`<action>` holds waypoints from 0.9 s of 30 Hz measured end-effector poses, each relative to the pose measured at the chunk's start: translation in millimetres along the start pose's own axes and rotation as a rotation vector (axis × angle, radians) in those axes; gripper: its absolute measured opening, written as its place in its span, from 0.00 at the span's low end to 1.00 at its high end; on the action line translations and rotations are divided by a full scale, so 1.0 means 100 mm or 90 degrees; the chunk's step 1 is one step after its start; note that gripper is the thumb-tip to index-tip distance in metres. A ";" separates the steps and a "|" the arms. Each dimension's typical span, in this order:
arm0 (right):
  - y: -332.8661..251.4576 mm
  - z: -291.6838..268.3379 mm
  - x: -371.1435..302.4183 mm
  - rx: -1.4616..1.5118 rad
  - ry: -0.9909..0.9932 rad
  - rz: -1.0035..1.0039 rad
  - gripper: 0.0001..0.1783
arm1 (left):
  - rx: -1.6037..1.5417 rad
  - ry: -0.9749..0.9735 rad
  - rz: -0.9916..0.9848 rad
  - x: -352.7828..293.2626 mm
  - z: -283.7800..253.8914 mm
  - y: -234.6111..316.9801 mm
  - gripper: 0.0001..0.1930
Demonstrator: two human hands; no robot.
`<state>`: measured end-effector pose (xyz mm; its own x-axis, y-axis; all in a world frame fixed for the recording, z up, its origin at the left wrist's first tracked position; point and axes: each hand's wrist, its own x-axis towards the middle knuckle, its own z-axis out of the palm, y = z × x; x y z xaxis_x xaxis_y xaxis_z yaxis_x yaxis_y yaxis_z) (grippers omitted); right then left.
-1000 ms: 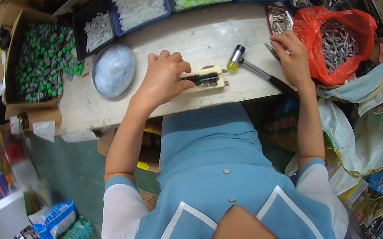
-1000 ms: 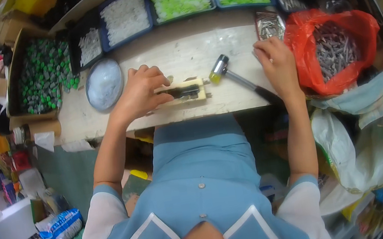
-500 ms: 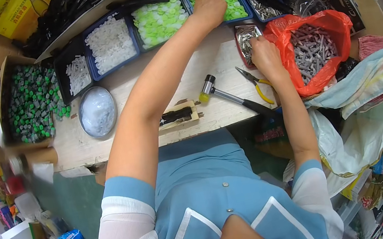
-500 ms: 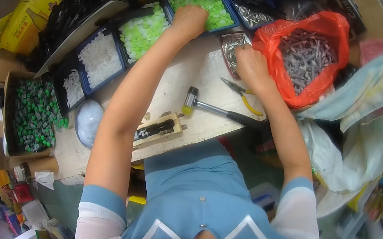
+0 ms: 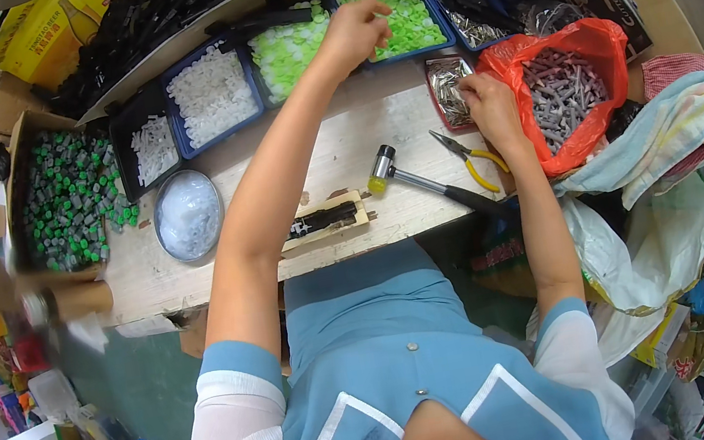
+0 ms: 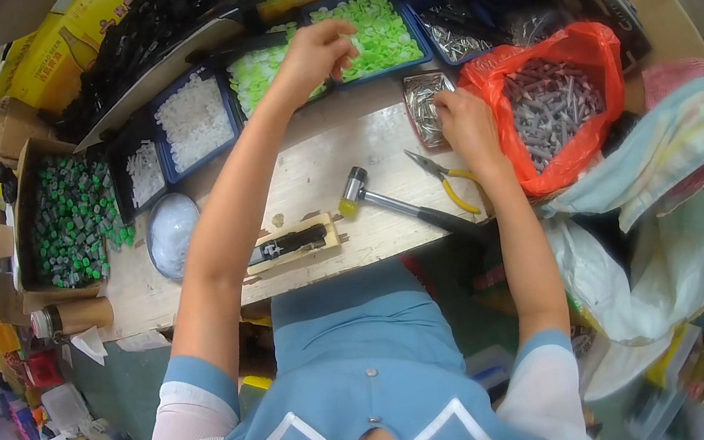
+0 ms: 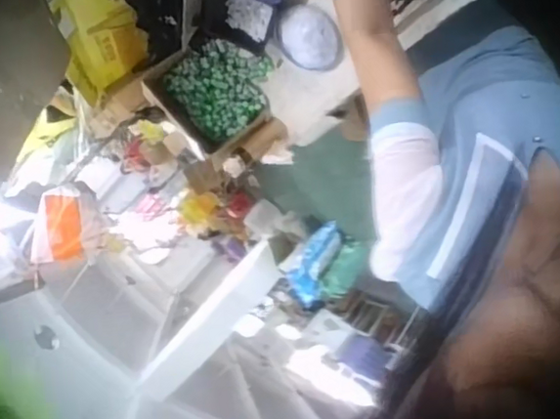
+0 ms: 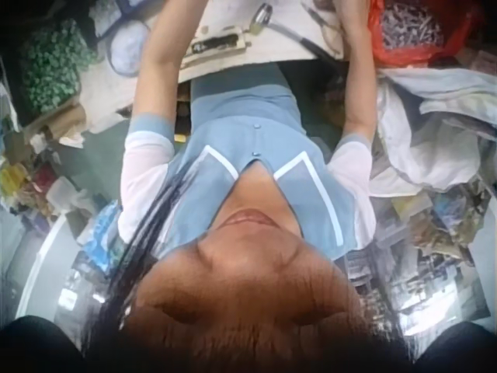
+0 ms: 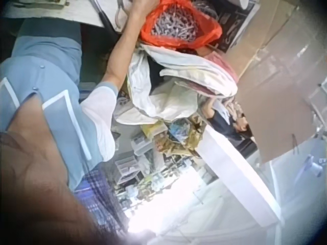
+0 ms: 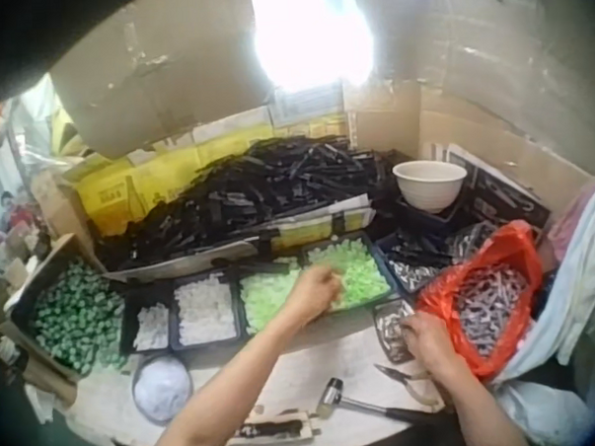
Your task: Assembling small plastic components using hands, pliers, and a small hammer on a factory workbench.
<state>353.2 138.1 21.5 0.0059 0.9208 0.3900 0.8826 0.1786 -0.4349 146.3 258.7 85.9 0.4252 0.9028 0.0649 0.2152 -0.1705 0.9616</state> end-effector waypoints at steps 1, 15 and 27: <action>-0.04 -0.03 -0.02 0.075 0.014 0.032 0.07 | -0.118 -0.017 -0.019 -0.20 -0.06 0.04 0.09; -1.72 -0.02 -0.45 0.690 -0.250 0.018 0.02 | -0.602 0.013 -0.103 -2.42 -0.20 -0.25 0.11; -1.98 -0.02 -0.49 0.522 -0.211 -0.142 0.02 | -0.507 0.016 -0.076 -2.66 -0.28 -0.21 0.12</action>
<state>179.5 56.9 89.9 -0.3723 0.8648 0.3369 0.2347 0.4389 -0.8673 3.5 33.3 55.6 0.4175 0.9071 -0.0541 -0.4375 0.2529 0.8629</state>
